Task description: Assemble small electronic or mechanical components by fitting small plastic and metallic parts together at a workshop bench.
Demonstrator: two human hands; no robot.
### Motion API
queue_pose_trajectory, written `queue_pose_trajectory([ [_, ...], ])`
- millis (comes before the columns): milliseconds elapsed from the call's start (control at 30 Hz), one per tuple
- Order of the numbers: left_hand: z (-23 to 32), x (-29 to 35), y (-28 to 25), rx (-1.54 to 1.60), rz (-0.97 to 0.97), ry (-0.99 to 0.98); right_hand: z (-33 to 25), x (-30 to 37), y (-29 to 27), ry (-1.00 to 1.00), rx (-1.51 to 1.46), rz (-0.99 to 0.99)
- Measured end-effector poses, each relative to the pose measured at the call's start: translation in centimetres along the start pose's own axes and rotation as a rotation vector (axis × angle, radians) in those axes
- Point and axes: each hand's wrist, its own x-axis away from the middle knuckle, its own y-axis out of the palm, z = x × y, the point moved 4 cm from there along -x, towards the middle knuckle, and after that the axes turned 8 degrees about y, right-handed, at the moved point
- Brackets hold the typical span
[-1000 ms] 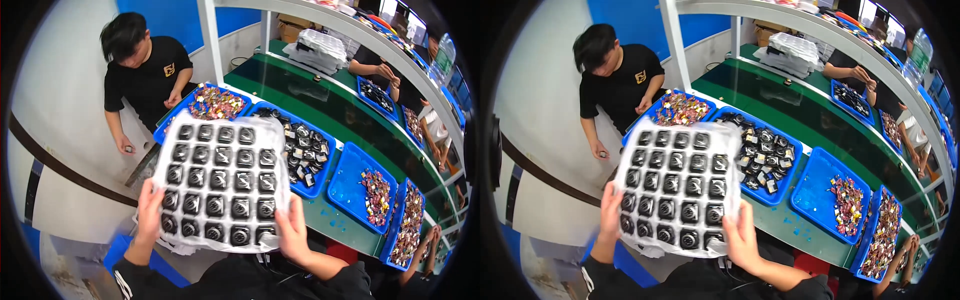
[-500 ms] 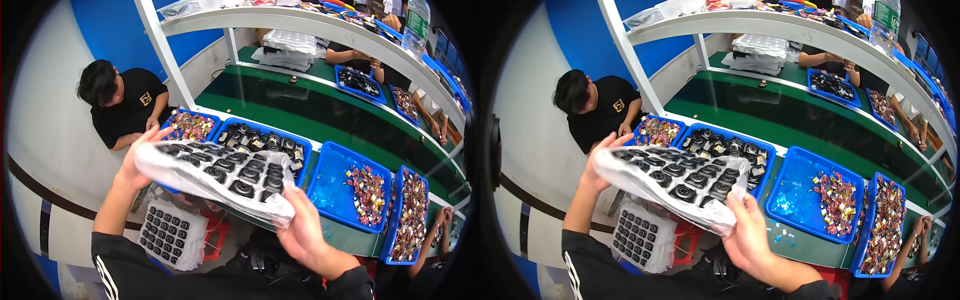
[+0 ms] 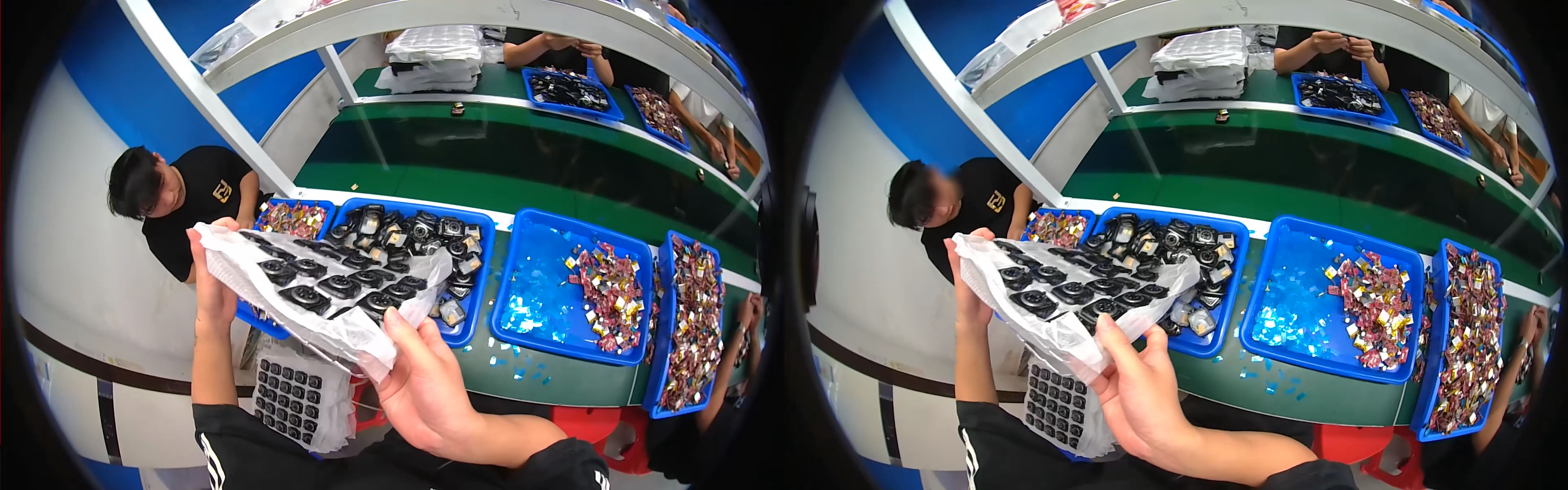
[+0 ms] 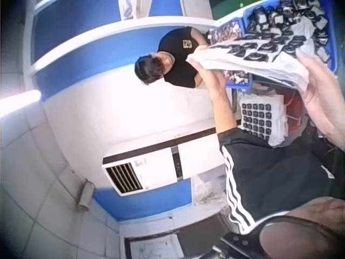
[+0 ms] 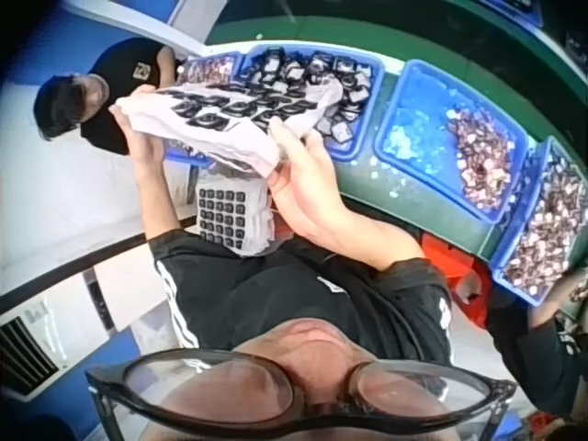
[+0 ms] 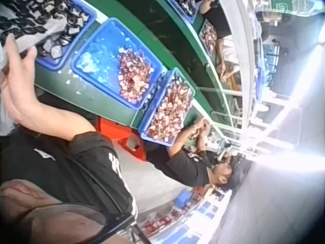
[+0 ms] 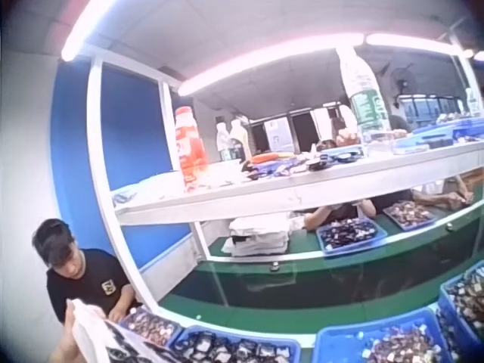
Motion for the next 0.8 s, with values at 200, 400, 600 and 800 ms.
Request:
queue_pose_trajectory([
  [200, -0.3, -0.2, -0.9, -0.121, 0.157, 0.256, -0.2, 0.6, 0.9, 0.015, -0.064, -0.07],
  [400, -3.2, -3.5, -4.2, 0.007, 0.359, 0.384, 0.6, 0.9, 1.0, 0.057, -0.056, 0.003],
  [600, -2.9, -5.6, 1.6, 0.073, 0.513, 0.49, -1.4, -0.1, 1.0, 0.045, -0.124, 0.011],
  [800, -0.5, -3.7, 2.9, 0.301, 0.389, 0.277, -1.3, 0.0, 0.9, 0.109, -0.146, -0.071],
])
